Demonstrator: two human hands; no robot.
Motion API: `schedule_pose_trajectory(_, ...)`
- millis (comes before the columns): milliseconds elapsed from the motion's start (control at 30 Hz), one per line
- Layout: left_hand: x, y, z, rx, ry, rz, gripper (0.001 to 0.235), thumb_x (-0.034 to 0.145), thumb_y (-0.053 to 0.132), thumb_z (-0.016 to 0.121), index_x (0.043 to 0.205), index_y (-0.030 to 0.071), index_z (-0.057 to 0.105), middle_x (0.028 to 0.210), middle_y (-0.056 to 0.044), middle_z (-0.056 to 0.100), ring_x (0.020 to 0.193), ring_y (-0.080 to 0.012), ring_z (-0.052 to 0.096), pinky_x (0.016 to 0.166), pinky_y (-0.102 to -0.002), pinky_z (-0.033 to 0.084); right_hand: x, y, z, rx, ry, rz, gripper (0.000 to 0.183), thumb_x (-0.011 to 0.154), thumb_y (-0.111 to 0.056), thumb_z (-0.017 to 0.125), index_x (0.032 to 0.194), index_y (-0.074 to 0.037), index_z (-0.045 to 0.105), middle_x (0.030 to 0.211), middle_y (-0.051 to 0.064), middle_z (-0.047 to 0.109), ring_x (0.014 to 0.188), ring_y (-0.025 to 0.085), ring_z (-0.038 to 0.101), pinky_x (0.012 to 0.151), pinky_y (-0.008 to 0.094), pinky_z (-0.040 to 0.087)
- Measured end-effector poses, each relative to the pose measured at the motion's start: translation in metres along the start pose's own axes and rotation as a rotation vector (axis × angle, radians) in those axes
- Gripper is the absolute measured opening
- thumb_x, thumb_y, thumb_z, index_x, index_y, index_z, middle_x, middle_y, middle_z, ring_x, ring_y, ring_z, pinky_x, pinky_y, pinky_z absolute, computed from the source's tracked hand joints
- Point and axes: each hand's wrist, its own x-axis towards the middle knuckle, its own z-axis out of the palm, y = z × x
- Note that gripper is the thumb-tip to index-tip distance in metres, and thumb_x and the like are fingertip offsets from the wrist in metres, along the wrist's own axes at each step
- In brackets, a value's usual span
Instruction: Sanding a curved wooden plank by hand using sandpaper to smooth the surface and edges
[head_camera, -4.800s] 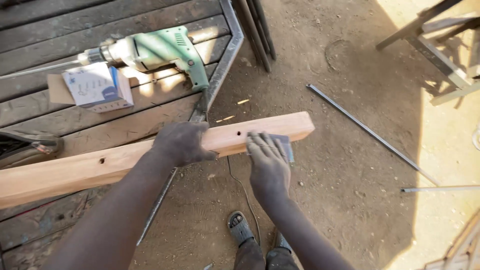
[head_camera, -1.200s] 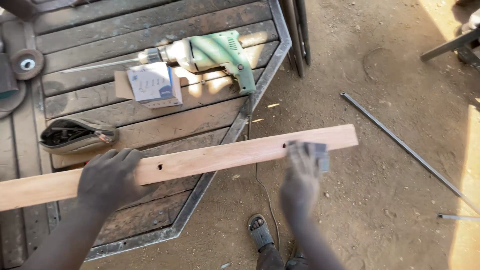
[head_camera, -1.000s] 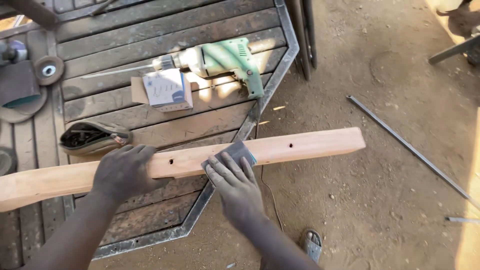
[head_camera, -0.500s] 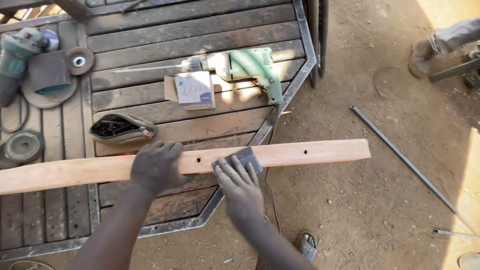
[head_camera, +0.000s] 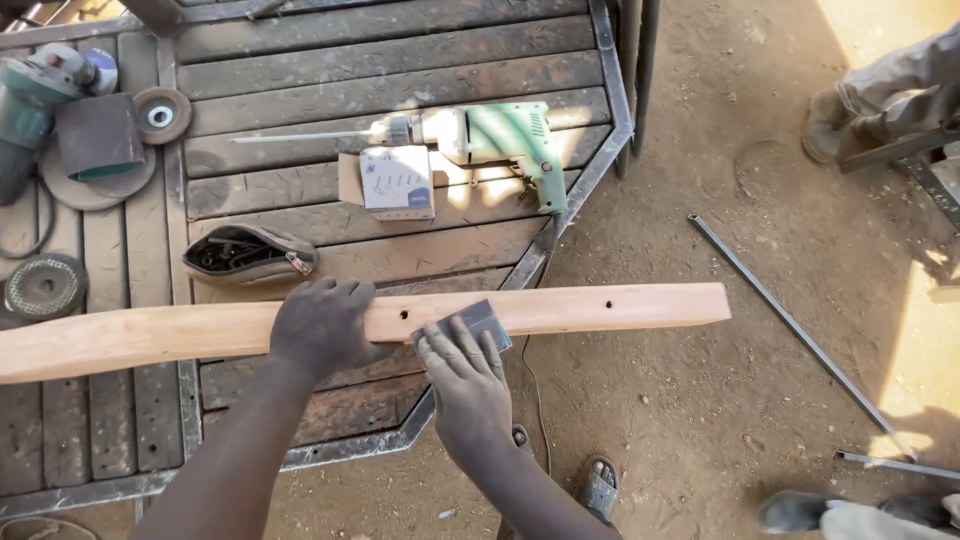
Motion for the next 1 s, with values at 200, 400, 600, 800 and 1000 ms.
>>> schedule_pose_trajectory(200, 0.005, -0.004, -0.008, -0.02, -0.053, -0.007, 0.074, 0.053, 0.074, 0.073, 0.105, 0.022, 0.067, 0.098, -0.003, 0.073, 0.096, -0.0277, 0.073, 0.08, -0.042, 0.059, -0.006, 0.142, -0.071, -0.066, -0.118, -0.003, 0.039, 0.088, 0.0, 0.064, 0.122, -0.016, 0.073, 0.131, 0.006, 0.072, 0.133, 0.031, 0.059, 0.12, 0.049, 0.031)
schedule_pose_trajectory(400, 0.008, -0.004, -0.012, -0.003, -0.077, -0.004, 0.075, 0.057, 0.082, 0.067, 0.105, 0.023, 0.067, 0.098, -0.001, 0.073, 0.095, -0.0253, 0.073, 0.079, -0.039, 0.058, -0.006, 0.082, -0.018, -0.369, 0.031, 0.45, 0.029, 0.096, -0.006, 0.063, 0.121, -0.013, 0.075, 0.125, 0.01, 0.073, 0.124, 0.034, 0.063, 0.111, 0.047, 0.041)
schedule_pose_trajectory(600, -0.002, 0.004, 0.011, 0.014, 0.131, 0.035, 0.054, 0.065, 0.065, 0.064, 0.101, 0.025, 0.067, 0.091, 0.0, 0.071, 0.087, -0.0285, 0.072, 0.072, -0.043, 0.055, 0.003, -0.003, 0.015, 0.075, -0.243, -0.115, 0.048, 0.095, -0.028, 0.059, 0.143, -0.027, 0.058, 0.156, -0.009, 0.052, 0.148, 0.02, 0.042, 0.123, 0.047, 0.023)
schedule_pose_trajectory(800, -0.012, 0.011, -0.006, 0.054, 0.224, 0.027, 0.059, 0.052, 0.066, 0.069, 0.094, 0.024, 0.067, 0.081, -0.001, 0.066, 0.078, -0.0262, 0.069, 0.066, -0.041, 0.052, -0.016, 0.22, -0.093, -0.96, -0.294, -0.287, 0.045, 0.1, -0.007, 0.047, 0.139, -0.02, 0.066, 0.136, -0.005, 0.066, 0.131, 0.016, 0.055, 0.124, 0.04, 0.028)
schedule_pose_trajectory(1000, -0.014, 0.014, -0.012, 0.05, 0.248, 0.028, 0.058, 0.053, 0.062, 0.071, 0.094, 0.021, 0.067, 0.083, -0.005, 0.066, 0.079, -0.0293, 0.069, 0.067, -0.042, 0.052, 0.0, 0.167, -0.047, -0.212, -0.161, 0.413, 0.042, 0.097, -0.01, 0.063, 0.139, -0.014, 0.066, 0.146, 0.009, 0.061, 0.143, 0.035, 0.047, 0.12, 0.046, 0.033)
